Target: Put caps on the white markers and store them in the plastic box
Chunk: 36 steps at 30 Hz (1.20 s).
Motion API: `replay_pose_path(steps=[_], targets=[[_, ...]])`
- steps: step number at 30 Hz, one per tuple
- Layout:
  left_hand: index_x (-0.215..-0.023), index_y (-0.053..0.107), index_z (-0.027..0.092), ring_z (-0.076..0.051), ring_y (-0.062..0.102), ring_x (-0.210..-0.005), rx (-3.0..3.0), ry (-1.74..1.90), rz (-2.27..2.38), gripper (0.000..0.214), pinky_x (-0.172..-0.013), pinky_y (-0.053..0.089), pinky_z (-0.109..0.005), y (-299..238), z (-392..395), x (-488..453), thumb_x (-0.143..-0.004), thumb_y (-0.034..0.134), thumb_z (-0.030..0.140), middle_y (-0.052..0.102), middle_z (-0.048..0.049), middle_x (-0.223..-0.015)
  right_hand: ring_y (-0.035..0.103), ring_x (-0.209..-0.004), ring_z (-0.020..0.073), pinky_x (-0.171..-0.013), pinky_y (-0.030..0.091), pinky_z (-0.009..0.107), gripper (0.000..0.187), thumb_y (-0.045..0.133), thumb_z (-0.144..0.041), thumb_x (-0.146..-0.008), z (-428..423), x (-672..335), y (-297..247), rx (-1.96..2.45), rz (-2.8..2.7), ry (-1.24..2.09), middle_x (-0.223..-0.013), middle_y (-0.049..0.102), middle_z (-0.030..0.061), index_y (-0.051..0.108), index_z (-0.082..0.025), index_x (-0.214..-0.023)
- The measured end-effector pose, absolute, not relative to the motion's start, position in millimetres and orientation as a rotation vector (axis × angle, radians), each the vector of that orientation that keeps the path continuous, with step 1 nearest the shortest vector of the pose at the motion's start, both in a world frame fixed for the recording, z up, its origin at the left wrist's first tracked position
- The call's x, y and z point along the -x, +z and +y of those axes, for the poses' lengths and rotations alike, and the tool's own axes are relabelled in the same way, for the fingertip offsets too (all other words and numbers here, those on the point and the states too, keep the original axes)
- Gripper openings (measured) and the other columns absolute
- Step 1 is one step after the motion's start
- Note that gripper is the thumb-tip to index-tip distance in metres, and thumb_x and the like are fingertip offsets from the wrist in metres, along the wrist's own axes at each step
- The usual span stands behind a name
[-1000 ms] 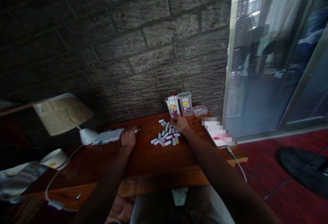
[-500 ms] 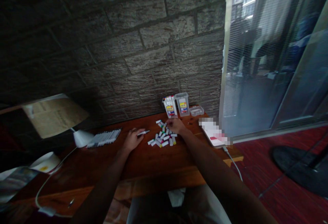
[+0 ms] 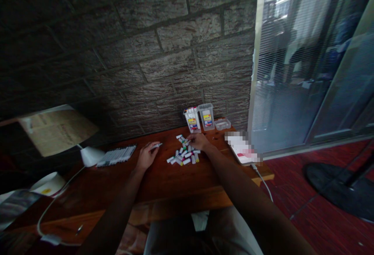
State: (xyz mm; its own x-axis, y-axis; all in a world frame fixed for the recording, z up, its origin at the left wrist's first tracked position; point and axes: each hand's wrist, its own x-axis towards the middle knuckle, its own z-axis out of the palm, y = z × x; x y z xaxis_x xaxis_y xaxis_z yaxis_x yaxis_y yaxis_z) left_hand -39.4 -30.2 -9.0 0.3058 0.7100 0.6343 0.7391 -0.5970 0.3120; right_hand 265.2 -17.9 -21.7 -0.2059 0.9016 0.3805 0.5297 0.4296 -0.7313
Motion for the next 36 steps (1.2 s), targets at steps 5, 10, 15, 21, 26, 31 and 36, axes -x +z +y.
replay_pose_path(steps=[5,10,15,21,26,31,36], targets=[[-0.116,0.061,0.027,-0.02,0.065,-0.109,2.534,-1.131,-1.448,0.026,-0.1,0.046,-0.039,-10.0,-30.5,39.5,-0.094,0.048,0.027,0.07,-0.002,-0.117,0.07,-0.08,0.0225,-0.077,0.054,0.032,0.024,0.066,-0.007,-0.067,-15.0,-264.7,-25.4,1.173,-1.868,0.612,-0.087,0.075,0.0078,0.075,-0.014,-0.088],[-0.119,0.06,0.025,-0.021,0.064,-0.11,2.437,-1.141,-1.386,0.028,-0.101,0.043,-0.039,-10.6,-29.9,40.0,-0.093,0.049,0.027,0.069,-0.0042,-0.12,0.067,-0.073,0.0196,-0.072,0.053,0.032,0.008,0.069,-0.017,-0.07,-14.8,-262.6,-20.5,1.047,-1.752,0.741,-0.078,0.072,0.0061,0.071,-0.016,-0.078],[-0.108,0.065,0.022,-0.024,0.065,-0.104,2.325,-1.176,-1.344,0.021,-0.096,0.045,-0.04,-7.1,-30.4,40.4,-0.091,0.053,0.027,0.072,-0.0072,-0.11,0.067,-0.078,0.0163,-0.076,0.053,0.03,0.021,0.075,-0.029,-0.068,-20.3,-260.3,-7.2,0.852,-1.468,1.012,-0.083,0.072,0.0021,0.07,-0.018,-0.086],[-0.103,0.066,0.023,-0.022,0.061,-0.111,2.355,-1.134,-1.255,0.019,-0.098,0.042,-0.039,2.0,-37.3,36.3,-0.092,0.051,0.022,0.068,-0.0063,-0.119,0.069,-0.081,0.0161,-0.079,0.053,0.029,0.038,0.081,-0.027,-0.06,-29.2,-254.6,1.2,0.762,-1.21,1.31,-0.086,0.074,0.0024,0.072,-0.018,-0.096],[-0.104,0.065,0.024,-0.022,0.063,-0.105,2.402,-1.073,-1.264,0.018,-0.095,0.043,-0.039,-0.8,-37.2,35.5,-0.092,0.052,0.024,0.071,-0.0051,-0.112,0.07,-0.085,0.0185,-0.09,0.051,0.035,0.044,0.084,-0.028,-0.054,-33.6,-251.7,5.2,0.758,-1.258,1.322,-0.089,0.076,0.0039,0.073,-0.016,-0.095],[-0.109,0.063,0.024,-0.022,0.064,-0.103,2.383,-1.08,-1.295,0.019,-0.094,0.043,-0.038,-4.3,-35.2,36.8,-0.093,0.052,0.026,0.072,-0.0048,-0.111,0.069,-0.086,0.0187,-0.087,0.052,0.033,0.041,0.085,-0.032,-0.054,-37.8,-252.2,7.3,0.761,-1.332,1.256,-0.09,0.075,0.0027,0.072,-0.017,-0.089],[-0.107,0.065,0.023,-0.023,0.063,-0.104,2.369,-1.088,-1.261,0.019,-0.092,0.043,-0.038,-1.9,-36.2,36.6,-0.093,0.051,0.025,0.071,-0.0055,-0.111,0.068,-0.076,0.0157,-0.077,0.053,0.029,0.04,0.086,-0.033,-0.053,-36.1,-251.1,2.9,0.757,-1.369,1.27,-0.084,0.073,0.001,0.067,-0.016,-0.084]])
